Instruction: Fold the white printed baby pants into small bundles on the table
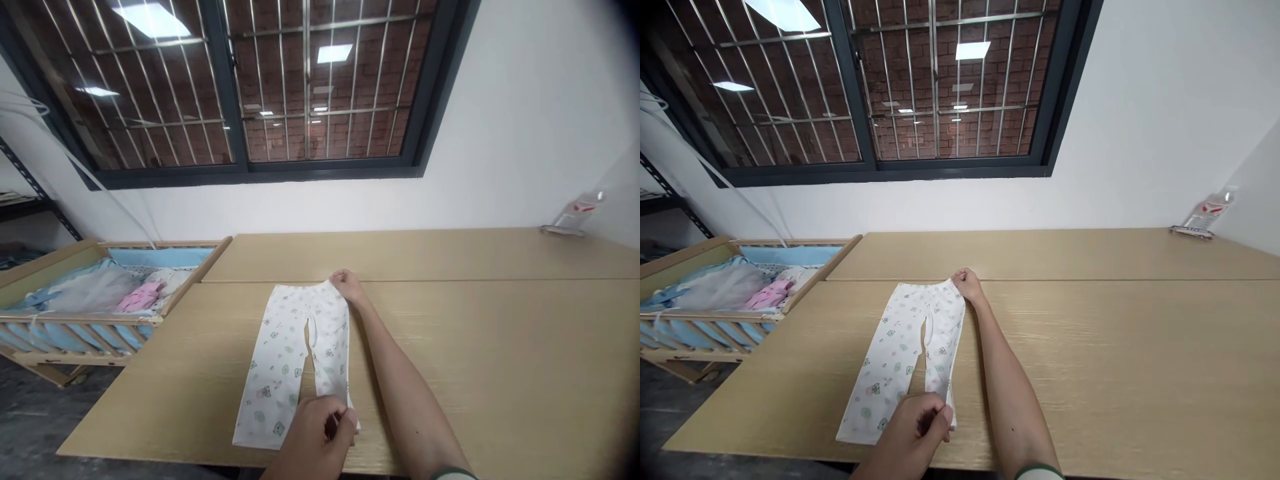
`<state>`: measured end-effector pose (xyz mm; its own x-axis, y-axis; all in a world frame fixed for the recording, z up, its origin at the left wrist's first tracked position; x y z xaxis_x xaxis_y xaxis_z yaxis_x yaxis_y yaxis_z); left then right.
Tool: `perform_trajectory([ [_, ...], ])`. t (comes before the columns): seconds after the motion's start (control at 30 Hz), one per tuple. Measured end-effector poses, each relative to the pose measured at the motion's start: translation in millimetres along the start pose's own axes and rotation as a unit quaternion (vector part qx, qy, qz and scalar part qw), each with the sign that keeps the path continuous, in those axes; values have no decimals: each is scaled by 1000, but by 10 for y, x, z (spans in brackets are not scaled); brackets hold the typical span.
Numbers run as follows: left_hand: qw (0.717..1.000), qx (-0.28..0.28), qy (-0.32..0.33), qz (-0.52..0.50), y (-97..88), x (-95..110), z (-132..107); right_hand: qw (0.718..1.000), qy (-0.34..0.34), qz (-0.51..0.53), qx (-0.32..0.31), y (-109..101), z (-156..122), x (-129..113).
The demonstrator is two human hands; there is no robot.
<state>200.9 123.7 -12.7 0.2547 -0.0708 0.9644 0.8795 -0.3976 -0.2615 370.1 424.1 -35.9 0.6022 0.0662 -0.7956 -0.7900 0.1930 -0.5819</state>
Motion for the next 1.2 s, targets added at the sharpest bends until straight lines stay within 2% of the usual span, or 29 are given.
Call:
perform_trajectory([
  [0.1,998,20,-13,-60,-98,7,-91,1000,5,30,2,38,13,-204],
  [0.17,995,36,-25,-84,-194,2,-172,999,1,39,1,138,21,-378],
  [0.3,992,83,-26,-91,-449,-41,-352,999,-14,32,-9,500,19,-744],
  [0.47,987,129,-35,-93,-745,-245,-567,999,-36,-12,-7,951,-4,-1093],
  [0.57,982,150,-61,-93,-913,-434,-703,998,-43,-49,-8,1163,-19,-1191],
  [0.7,984,132,-92,-83,-1092,-719,-828,994,-33,-108,-9,1387,-45,-1202],
  [0.83,983,154,-101,-13,-1289,-984,-883,985,-22,-169,-12,1527,-96,-1194],
  [0.93,976,170,-109,76,-1348,-1091,-914,977,-17,-210,-18,1568,-146,-1223],
  [1.0,961,189,-105,170,-1363,-1071,-947,972,-19,-233,-23,1569,-183,-1270],
  [1.1,905,260,-75,328,-1410,-909,-1034,966,-33,-254,-32,1532,-259,-1377],
  [1.13,884,283,-43,369,-1410,-822,-1063,965,-43,-258,-35,1510,-302,-1424],
  [1.2,848,313,64,424,-1345,-627,-1115,957,-98,-268,-48,1466,-444,-1561],
])
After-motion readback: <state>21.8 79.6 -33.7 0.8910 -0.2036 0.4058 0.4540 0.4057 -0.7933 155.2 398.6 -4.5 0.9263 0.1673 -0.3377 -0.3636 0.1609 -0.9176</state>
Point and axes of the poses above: each hand's wrist, its own z-axis towards the middle knuckle, its own y-axis out of the palm, x = y × z, the point moved 7 cm from there along z, towards the middle knuckle, and after that the axes turned 13 degrees about -z, right-handed, at the moved point
